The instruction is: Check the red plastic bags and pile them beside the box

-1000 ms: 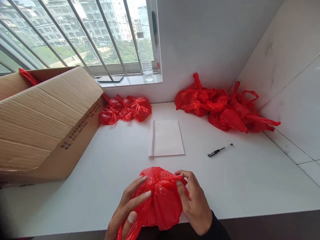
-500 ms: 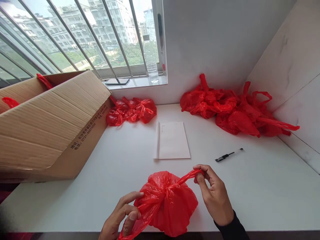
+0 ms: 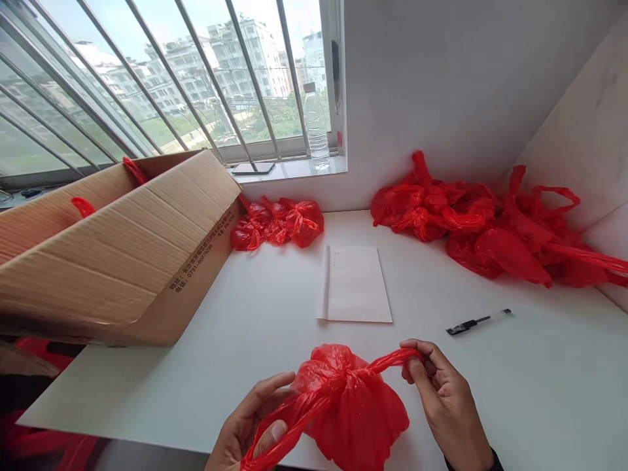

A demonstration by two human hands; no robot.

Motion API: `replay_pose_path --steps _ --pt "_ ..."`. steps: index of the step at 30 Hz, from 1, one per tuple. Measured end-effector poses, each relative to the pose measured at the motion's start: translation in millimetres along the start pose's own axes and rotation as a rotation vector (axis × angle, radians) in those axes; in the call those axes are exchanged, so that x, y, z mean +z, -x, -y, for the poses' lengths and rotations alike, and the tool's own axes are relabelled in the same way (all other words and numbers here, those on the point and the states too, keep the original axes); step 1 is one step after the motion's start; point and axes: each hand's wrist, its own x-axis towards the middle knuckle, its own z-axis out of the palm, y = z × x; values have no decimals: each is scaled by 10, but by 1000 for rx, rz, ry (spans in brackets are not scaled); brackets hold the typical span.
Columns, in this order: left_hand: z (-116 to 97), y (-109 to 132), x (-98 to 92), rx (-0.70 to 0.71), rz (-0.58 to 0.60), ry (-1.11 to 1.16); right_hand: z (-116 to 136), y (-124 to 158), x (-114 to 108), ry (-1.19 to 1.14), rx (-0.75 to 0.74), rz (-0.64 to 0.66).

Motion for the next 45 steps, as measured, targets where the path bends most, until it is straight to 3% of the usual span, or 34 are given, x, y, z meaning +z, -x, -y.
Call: replay_pose_path --steps 5,8,10,16,19,21,23,26,29,32,35,37,40,45 --pt "0 -68 105 -175 130 410 -128 -57 45 -36 38 -8" --pt "9 -56 166 -95 143 401 -250 -93 73 -75 61 -16" --pt "20 -48 165 -10 127 250 -309 -104 76 -85 51 -28" --pt "43 -202 85 338 -26 -560 -279 -69 95 -83 -3 -40" --pt "48 -390 130 559 147 -870 -182 -24 136 -82 -6 -74" --pt "55 -513 193 606 248 -1013 -110 10 162 -99 3 -90" --pt "54 -599 252 593 252 -1087 -52 37 180 -134 10 -96" --pt "-14 -637 252 564 154 -1107 -12 52 193 -144 15 -99" --pt "-194 -656 58 505 -11 -1043 -13 47 205 -104 23 -107" --pt "-411 -837 -328 464 -310 -980 -13 46 222 -76 23 -114" --pt "-566 -1223 -777 435 -708 -971 -30 51 225 -46 20 -103" --pt "-614 -1505 -1016 405 -867 -999 -88 42 212 -24 28 -82" --pt "-608 -1808 -1204 423 -920 -1108 -238 -5 178 5 39 -46" --pt "-483 -2017 -1233 561 -868 -1355 -331 -48 185 38 52 -31"
